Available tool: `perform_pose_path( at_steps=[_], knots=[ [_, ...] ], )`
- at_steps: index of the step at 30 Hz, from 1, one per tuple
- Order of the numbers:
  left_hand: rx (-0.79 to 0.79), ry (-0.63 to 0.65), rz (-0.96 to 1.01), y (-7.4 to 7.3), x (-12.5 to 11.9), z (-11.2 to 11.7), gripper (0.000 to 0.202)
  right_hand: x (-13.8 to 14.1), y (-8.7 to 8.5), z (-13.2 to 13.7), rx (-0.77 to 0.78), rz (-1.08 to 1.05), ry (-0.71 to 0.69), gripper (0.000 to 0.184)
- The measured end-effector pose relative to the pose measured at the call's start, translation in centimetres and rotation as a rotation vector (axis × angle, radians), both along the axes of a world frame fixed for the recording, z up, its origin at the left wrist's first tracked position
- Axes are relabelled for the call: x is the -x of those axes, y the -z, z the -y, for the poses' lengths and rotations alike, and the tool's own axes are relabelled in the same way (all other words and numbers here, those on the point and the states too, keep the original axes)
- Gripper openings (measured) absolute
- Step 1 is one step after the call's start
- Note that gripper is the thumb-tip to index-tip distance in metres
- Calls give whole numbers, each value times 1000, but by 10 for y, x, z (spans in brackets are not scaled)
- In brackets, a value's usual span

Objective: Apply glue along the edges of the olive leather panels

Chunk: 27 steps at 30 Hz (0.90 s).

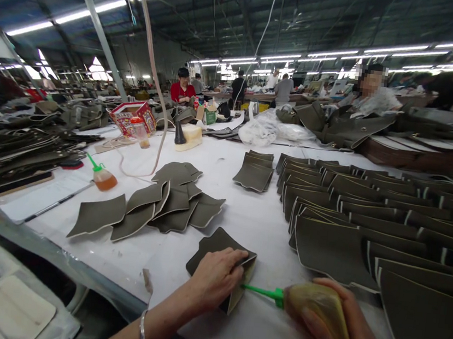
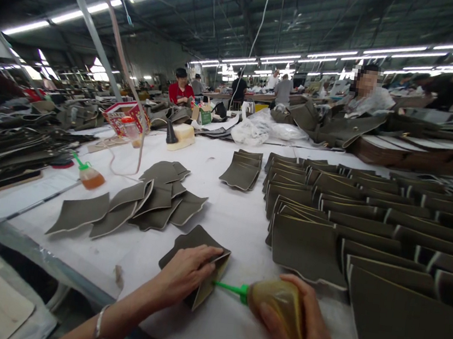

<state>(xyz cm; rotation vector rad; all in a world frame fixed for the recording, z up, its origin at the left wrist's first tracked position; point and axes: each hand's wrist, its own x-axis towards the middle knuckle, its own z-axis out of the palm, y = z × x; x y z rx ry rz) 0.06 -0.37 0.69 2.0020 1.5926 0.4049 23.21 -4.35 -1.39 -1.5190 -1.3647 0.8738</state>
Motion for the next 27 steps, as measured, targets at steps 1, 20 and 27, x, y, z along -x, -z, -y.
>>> perform_pose_path(
  at_steps=[1, 20, 27],
  knots=[
    [2, 0, -2, 0, 0, 0, 45, -2, 1, -4, -5, 7, 21, 53],
    [8, -4, -26, 0, -1, 0, 45, 1, -7, -20, -101, 82, 89, 58],
    [13, 5, -33, -3, -2, 1, 44, 3, 0, -7, -22, 67, 69, 58]
  ],
)
